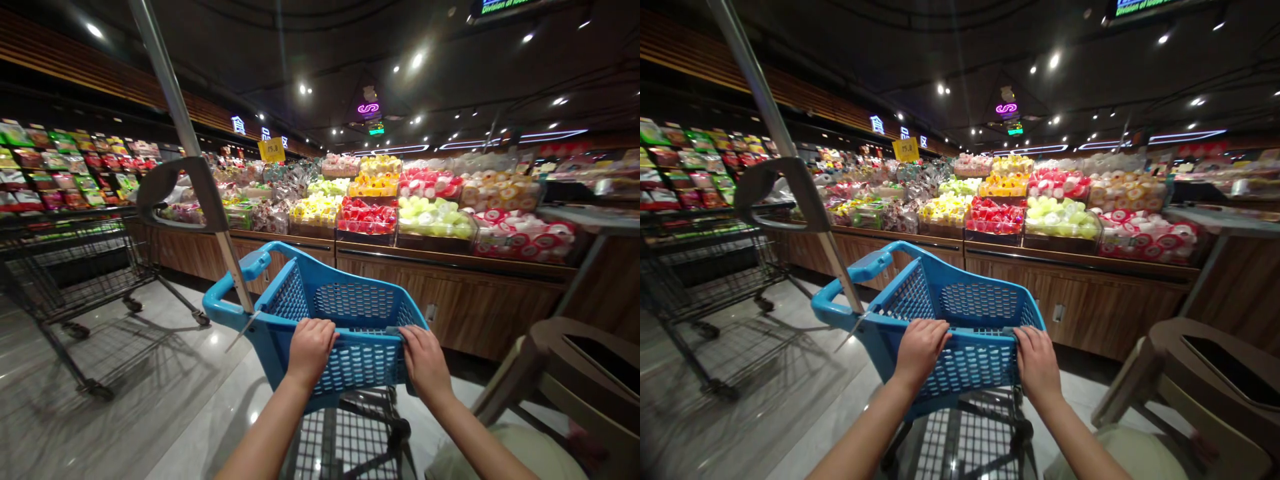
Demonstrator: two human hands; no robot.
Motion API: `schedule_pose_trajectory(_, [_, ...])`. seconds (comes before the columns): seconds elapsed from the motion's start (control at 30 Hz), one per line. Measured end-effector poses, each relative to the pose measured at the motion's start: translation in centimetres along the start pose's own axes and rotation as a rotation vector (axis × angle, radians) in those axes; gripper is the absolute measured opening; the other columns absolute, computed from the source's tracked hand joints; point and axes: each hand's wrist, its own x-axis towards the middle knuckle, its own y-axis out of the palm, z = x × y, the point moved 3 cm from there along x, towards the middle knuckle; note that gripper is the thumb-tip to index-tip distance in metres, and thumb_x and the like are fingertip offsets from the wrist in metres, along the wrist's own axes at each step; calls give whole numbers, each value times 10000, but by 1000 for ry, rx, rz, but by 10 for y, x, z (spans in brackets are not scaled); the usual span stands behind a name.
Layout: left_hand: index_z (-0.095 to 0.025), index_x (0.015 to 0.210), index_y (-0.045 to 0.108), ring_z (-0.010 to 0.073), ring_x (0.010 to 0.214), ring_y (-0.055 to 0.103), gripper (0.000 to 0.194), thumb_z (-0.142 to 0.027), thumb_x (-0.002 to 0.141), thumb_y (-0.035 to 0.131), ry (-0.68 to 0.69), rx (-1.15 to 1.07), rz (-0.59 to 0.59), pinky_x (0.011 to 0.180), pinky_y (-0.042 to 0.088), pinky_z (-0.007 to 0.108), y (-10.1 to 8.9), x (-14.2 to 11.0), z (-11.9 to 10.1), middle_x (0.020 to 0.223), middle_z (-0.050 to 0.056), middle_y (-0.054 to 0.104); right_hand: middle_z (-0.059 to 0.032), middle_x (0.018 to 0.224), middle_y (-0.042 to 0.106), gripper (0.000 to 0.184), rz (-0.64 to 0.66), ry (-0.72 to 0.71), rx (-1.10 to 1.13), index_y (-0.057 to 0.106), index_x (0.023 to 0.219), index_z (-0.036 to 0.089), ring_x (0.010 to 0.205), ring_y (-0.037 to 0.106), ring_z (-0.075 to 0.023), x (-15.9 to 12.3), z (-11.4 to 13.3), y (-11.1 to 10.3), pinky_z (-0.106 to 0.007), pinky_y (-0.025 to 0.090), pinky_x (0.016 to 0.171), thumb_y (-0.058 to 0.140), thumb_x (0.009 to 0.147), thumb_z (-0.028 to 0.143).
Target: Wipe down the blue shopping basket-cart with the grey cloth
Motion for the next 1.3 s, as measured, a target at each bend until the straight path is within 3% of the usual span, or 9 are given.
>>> schedule_pose_trajectory(0.27, [-209, 979, 656, 218, 908, 640, 164, -293, 955, 518, -16, -9, -13, 849, 396, 394, -2, 0, -1, 1002, 26, 735, -90, 1282, 570, 414, 38, 0, 27, 556, 1281, 203, 1274, 419, -296, 24, 75, 4, -545, 265, 1132, 453, 884, 146])
schedule_pose_trajectory(0.37, [-212, 983, 657, 215, 911, 641, 161, -296, 952, 523, -13, -23, 0, 851, 398, 394, -3, 0, 1, 993, 25, 735, -93, 1279, 579, 435, 35, -23, 44, 561, 1286, 199, 1267, 426, -292, 28, 86, 5, -536, 264, 1133, 472, 864, 137])
schedule_pose_trajectory(0.6, [-219, 987, 653, 208, 929, 640, 161, -309, 952, 525, 14, -66, 17, 856, 402, 387, -6, 0, 9, 985, 13, 734, -86, 1358, 532, 442, 80, -221, 25, 491, 1371, 218, 1264, 446, -262, 14, 49, 1, -481, 334, 1099, 448, 933, 187])
schedule_pose_trajectory(0.83, [-222, 999, 650, 212, 936, 641, 161, -305, 954, 519, 29, -72, 0, 871, 397, 385, -8, -2, 6, 995, 18, 737, -108, 1352, 522, 437, 31, -143, 7, 452, 1390, 198, 1256, 464, -264, -13, -3, -6, -497, 344, 1105, 430, 965, 296])
schedule_pose_trajectory(0.97, [-222, 987, 655, 212, 927, 644, 152, -300, 947, 530, 6, -87, -18, 870, 394, 392, -6, -2, 4, 990, 19, 738, -116, 1326, 528, 427, 30, -98, 30, 442, 1381, 188, 1255, 465, -267, -17, -14, -6, -526, 327, 1117, 398, 962, 264])
schedule_pose_trajectory(1.1, [-220, 955, 660, 216, 905, 645, 148, -294, 944, 532, -10, -86, -11, 850, 399, 394, -4, -1, 4, 973, 23, 739, -120, 1293, 546, 441, 24, -60, 27, 466, 1357, 173, 1280, 434, -289, -6, 8, -4, -560, 307, 1118, 408, 920, 186])
schedule_pose_trajectory(1.3, [-211, 949, 665, 214, 898, 645, 154, -285, 940, 531, -28, -76, -3, 852, 408, 398, -5, 1, 3, 951, 32, 737, -110, 1328, 541, 518, 65, -71, 41, 496, 1357, 166, 1335, 370, -288, 20, 73, 6, -539, 275, 1140, 429, 850, 83])
